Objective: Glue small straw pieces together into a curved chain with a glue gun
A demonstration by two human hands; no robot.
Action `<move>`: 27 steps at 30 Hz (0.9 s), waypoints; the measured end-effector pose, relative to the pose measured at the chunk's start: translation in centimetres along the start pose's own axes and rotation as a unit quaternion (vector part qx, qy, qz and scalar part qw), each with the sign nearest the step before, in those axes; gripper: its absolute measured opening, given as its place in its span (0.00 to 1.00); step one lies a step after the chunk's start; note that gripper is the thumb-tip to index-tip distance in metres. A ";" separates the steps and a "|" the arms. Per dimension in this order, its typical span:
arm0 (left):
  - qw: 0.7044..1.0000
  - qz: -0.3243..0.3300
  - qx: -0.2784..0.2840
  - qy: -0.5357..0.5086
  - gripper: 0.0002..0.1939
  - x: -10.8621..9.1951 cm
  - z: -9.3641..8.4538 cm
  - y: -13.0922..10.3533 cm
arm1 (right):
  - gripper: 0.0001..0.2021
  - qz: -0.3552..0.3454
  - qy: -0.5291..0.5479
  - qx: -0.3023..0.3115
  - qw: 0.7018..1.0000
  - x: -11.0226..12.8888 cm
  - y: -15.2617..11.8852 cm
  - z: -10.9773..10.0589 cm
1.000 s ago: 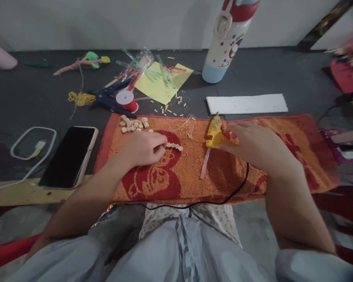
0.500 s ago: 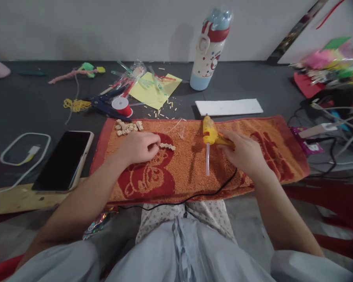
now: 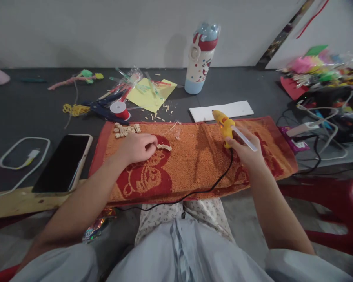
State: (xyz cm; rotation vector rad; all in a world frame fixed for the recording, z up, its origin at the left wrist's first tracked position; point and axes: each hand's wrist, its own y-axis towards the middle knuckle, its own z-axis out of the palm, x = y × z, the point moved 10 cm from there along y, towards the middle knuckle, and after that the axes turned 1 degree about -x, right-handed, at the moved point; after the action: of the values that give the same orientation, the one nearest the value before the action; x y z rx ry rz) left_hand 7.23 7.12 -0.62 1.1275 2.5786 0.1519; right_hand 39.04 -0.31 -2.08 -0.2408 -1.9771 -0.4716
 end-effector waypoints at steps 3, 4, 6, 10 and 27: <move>1.000 -0.003 0.003 0.004 0.13 0.2 0.2 0.1 | 0.18 -0.014 -0.012 -0.011 1.000 0.0 1.0 -0.8; 1.000 -0.004 0.002 0.005 0.14 0.2 0.3 0.1 | 0.19 -0.021 -0.025 -0.013 0.999 0.1 1.5 -1.1; 1.000 -0.004 -0.004 0.005 0.14 0.3 0.2 0.1 | 0.21 -0.031 -0.072 -0.022 0.997 0.1 2.5 -1.8; 1.000 -0.002 -0.017 0.000 0.14 0.5 0.1 0.1 | 0.20 -0.033 -0.255 -0.032 0.966 -0.2 3.9 -2.3; 0.984 -0.153 -0.084 0.031 0.12 4.5 -4.6 -0.7 | 0.18 -0.139 -0.470 0.041 0.871 3.7 3.4 3.1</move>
State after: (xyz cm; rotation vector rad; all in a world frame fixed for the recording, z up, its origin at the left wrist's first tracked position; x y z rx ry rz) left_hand 2.30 10.06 2.38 0.6667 2.6966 0.3289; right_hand 36.11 3.99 0.84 -0.1354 -3.0128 -0.4976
